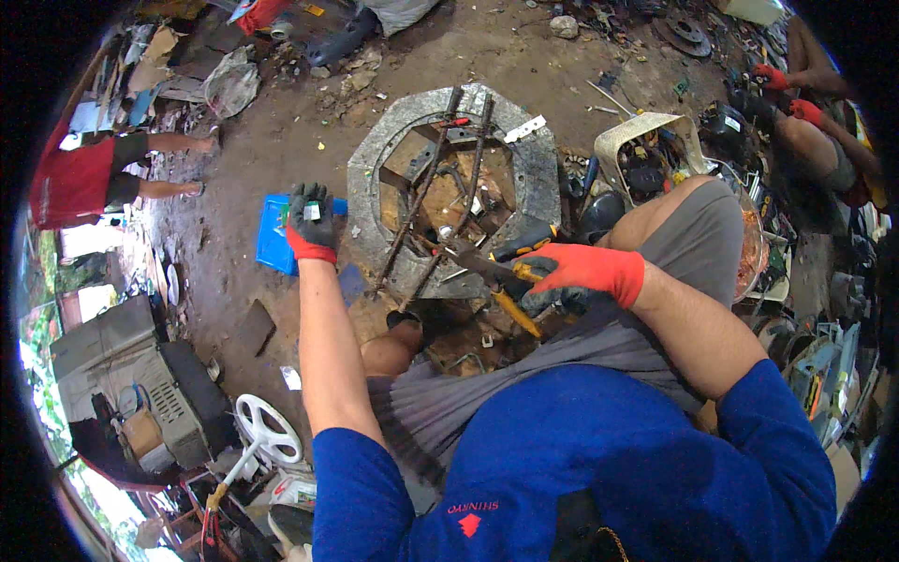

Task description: The person sits on the ground and uses a screwdriver to remove screws from a green circuit board. They then use pliers to pull off a metal component from the board. The person hands the board to another person and then picks up a different circuit board to continue working on it.

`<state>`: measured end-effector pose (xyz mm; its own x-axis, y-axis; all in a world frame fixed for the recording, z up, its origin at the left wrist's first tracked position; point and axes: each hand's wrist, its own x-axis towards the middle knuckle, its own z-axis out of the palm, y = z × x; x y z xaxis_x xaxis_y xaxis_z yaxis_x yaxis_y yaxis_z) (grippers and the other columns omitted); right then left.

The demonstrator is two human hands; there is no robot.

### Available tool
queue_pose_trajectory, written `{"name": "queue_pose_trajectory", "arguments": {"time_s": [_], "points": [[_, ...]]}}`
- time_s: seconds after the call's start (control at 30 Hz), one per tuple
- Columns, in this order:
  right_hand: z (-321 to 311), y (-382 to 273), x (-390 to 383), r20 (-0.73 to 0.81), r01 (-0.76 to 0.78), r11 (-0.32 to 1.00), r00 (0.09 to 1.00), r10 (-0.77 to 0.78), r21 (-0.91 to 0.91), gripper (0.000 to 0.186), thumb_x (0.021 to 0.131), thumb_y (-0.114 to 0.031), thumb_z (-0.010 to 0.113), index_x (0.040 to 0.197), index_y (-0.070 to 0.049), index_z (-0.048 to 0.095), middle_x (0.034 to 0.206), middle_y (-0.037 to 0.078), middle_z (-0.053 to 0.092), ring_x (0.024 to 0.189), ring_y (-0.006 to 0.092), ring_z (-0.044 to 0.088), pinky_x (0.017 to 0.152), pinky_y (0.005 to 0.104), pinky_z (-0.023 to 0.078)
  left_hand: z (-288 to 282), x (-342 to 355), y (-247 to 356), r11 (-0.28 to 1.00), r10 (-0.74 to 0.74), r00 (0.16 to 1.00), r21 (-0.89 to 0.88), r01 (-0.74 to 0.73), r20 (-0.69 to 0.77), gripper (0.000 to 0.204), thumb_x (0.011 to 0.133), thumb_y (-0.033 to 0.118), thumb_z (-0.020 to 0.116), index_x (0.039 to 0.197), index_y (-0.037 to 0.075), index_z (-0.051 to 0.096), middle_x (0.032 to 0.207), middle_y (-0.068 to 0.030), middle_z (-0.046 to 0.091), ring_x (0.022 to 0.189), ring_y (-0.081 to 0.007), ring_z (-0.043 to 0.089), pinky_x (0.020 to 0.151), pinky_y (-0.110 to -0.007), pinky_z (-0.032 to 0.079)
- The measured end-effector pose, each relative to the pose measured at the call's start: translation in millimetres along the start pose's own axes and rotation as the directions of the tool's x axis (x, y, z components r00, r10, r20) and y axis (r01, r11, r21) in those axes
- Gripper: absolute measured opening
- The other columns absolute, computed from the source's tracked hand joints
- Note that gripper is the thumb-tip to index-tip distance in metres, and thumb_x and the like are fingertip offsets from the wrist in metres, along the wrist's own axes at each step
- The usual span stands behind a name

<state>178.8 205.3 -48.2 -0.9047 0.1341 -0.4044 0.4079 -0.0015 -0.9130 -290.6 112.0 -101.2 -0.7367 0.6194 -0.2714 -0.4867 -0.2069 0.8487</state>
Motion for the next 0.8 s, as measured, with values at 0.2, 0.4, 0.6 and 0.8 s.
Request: {"name": "queue_pose_trajectory", "arguments": {"time_s": [0.2,0.4,0.6,0.8], "points": [[2.6,12.3,6.2,0.001,0.031,0.962,0.999,-0.033,0.272,0.065,0.086,-0.033,0.073,0.139,-0.003,0.052,0.128,0.015,0.061,0.112,0.0227,0.06,0.096,0.0344,0.047,16.2,-115.3,39.9,0.98,-0.197,0.949,0.019,0.198,0.246,0.041,0.1,0.032,0.051,0.135,0.01,0.053,0.095,-0.0059,0.069,0.076,-0.0203,0.064,0.077,-0.041,0.056],[6.4,-6.7,-3.4,-0.051,0.029,0.928,0.999,-0.011,0.371,0.054,0.086,-0.022,0.072,0.134,-0.002,0.057,0.117,0.011,0.066,0.107,0.0183,0.061,0.095,0.0327,0.047,65.1,-258.9,41.0,0.978,-0.187,0.938,-0.032,0.205,0.291,0.073,0.095,0.066,0.043,0.141,0.01,0.046,0.064,-0.0031,0.057,0.044,-0.0141,0.047,0.048,-0.036,0.044],[21.6,8.1,-12.4,-0.29,0.061,0.998,0.956,-0.052,0.025,0.068,0.081,-0.022,0.079,0.139,0.0,0.051,0.13,0.014,0.06,0.115,0.02,0.058,0.099,0.0331,0.046,82.1,-318.6,24.8,0.886,-0.08,0.887,-0.375,0.272,0.455,0.084,0.092,0.075,0.037,0.143,0.009,0.044,0.07,-0.0075,0.056,0.054,-0.0207,0.049,0.053,-0.037,0.044],[59.1,-85.1,-56.9,-0.264,0.147,0.987,0.957,-0.124,0.071,0.059,0.082,-0.009,0.073,0.138,-0.003,0.053,0.118,0.008,0.067,0.106,0.0137,0.06,0.094,0.03,0.048,85.2,-338.9,34.6,0.82,-0.07,0.84,-0.448,0.356,0.539,0.087,0.091,0.076,0.038,0.144,0.008,0.043,0.072,-0.0102,0.054,0.06,-0.0236,0.05,0.058,-0.039,0.046]]}}
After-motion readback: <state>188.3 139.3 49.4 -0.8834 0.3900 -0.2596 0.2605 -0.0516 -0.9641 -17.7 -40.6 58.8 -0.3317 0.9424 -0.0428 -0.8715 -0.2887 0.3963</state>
